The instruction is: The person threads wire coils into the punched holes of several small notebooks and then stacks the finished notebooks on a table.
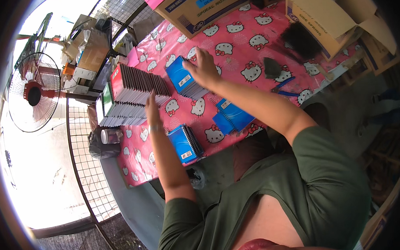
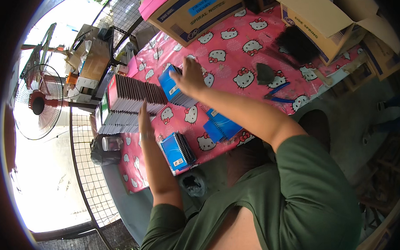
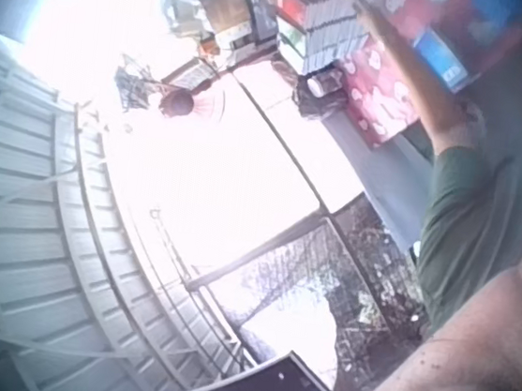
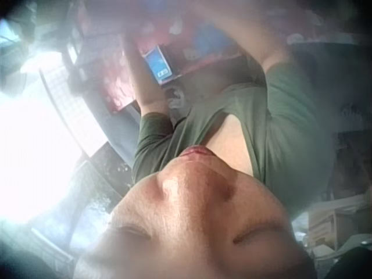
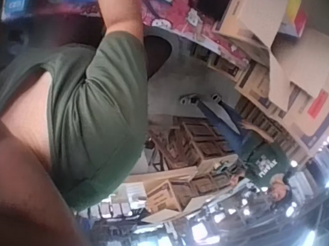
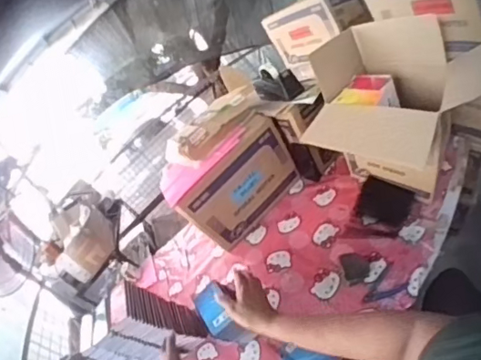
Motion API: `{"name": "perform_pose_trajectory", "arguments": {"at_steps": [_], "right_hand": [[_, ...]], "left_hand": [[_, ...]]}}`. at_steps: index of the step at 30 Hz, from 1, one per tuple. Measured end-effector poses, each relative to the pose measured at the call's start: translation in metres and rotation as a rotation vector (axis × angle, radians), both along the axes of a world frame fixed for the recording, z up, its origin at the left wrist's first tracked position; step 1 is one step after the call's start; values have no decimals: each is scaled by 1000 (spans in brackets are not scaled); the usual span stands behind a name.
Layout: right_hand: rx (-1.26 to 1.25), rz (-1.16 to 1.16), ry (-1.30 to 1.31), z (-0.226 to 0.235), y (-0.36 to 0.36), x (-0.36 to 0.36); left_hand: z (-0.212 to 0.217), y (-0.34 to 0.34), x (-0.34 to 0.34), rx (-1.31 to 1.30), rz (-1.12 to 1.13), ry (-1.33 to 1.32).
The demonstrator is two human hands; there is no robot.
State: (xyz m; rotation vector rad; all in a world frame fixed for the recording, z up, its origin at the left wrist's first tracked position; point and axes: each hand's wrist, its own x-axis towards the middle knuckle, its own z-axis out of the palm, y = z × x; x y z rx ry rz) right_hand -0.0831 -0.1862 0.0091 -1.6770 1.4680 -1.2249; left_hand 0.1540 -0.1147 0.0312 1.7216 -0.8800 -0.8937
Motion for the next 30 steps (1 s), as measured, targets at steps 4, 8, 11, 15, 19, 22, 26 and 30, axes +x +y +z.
{"name": "perform_pose_trajectory", "arguments": {"at_steps": [4, 8, 11, 15, 19, 22, 26, 30], "right_hand": [[309, 599, -509, -9, 155, 41], [1024, 627, -405, -57, 200, 61], [961, 572, -364, -89, 210, 89], [1114, 627, -439, -20, 221, 47], [634, 639, -327, -27, 202, 17], [24, 525, -20, 7, 188, -41], [82, 774, 3, 43, 137, -125], [37, 851, -14, 19, 119, -161]], "left_hand": [[-80, 166, 146, 288, 185, -242], [-108, 180, 57, 503, 55, 32], [-73, 168, 19, 443, 90, 188], [-52, 197, 1, 314, 73, 737], [2, 170, -53, 84, -139, 648], [24, 173, -97, -271, -205, 667], [-4, 144, -148, -431, -311, 627], [-34, 116, -184, -492, -440, 343]]}}
